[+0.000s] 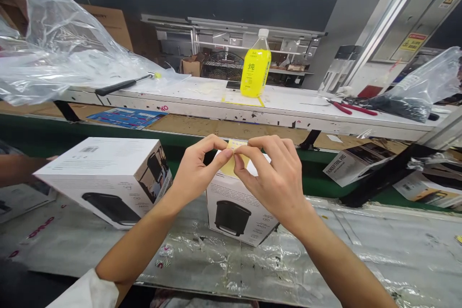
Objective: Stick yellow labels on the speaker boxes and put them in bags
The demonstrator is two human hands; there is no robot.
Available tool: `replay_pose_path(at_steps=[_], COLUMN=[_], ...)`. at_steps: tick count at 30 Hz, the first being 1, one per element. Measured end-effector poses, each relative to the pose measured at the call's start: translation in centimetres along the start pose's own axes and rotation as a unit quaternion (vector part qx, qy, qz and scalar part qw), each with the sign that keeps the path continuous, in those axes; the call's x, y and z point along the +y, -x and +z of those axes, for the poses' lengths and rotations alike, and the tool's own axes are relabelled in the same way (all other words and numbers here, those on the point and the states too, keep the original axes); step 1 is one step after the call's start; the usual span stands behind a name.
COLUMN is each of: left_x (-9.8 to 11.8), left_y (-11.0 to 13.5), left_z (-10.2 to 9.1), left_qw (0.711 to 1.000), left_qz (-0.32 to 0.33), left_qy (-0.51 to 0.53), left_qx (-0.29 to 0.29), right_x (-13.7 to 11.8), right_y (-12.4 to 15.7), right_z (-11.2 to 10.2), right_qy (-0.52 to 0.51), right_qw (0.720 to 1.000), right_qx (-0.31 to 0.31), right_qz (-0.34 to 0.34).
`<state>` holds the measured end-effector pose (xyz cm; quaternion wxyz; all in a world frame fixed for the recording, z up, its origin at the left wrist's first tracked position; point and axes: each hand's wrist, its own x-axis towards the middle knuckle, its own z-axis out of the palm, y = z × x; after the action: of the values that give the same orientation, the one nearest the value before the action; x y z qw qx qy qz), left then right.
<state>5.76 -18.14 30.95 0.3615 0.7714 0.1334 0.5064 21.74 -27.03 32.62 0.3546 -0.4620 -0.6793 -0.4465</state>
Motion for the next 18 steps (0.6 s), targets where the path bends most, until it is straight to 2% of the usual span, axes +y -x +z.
replay_pose_path(at_steps=[4, 6, 7, 9, 11, 13, 15, 18], left_x=[-0.1, -0.6, -1.1, -2.4, -4.0, -5.5, -6.8, -8.6], left_y=[0.0, 0.0, 0.1, 0.7, 2.1, 4.4, 7.2, 11.8], left_z=[-0.2, -0.4, -0.5, -0.9, -1.3, -1.6, -1.9, -2.2], left_qw=[1.000, 1.000, 0.999, 0.990, 0.962, 0.929, 0.900, 0.869], left_qz=[-0.001, -0.012, -0.022, -0.044, -0.072, -0.123, -0.174, -0.219], left_qy=[0.000, 0.014, 0.033, 0.108, 0.211, 0.305, 0.376, 0.436], left_qx=[0.006, 0.012, 0.027, 0.086, 0.156, 0.172, 0.134, 0.079], right_x=[-0.1, 0.0, 0.3, 0.9, 1.5, 1.9, 1.8, 1.0], right_y=[-0.5, -1.1, -1.5, -2.5, -3.3, -3.8, -3.8, -3.5], right_z=[-0.2, -0.5, -0.6, -0.6, 0.0, 1.1, 2.2, 3.4], right_qy=[-0.021, -0.095, -0.151, -0.268, -0.342, -0.366, -0.362, -0.338], right_qw=[1.000, 0.993, 0.980, 0.926, 0.848, 0.783, 0.752, 0.751], right_qx=[-0.015, -0.058, -0.095, -0.202, -0.328, -0.427, -0.479, -0.506], right_qz=[0.004, 0.048, 0.086, 0.172, 0.238, 0.267, 0.272, 0.256])
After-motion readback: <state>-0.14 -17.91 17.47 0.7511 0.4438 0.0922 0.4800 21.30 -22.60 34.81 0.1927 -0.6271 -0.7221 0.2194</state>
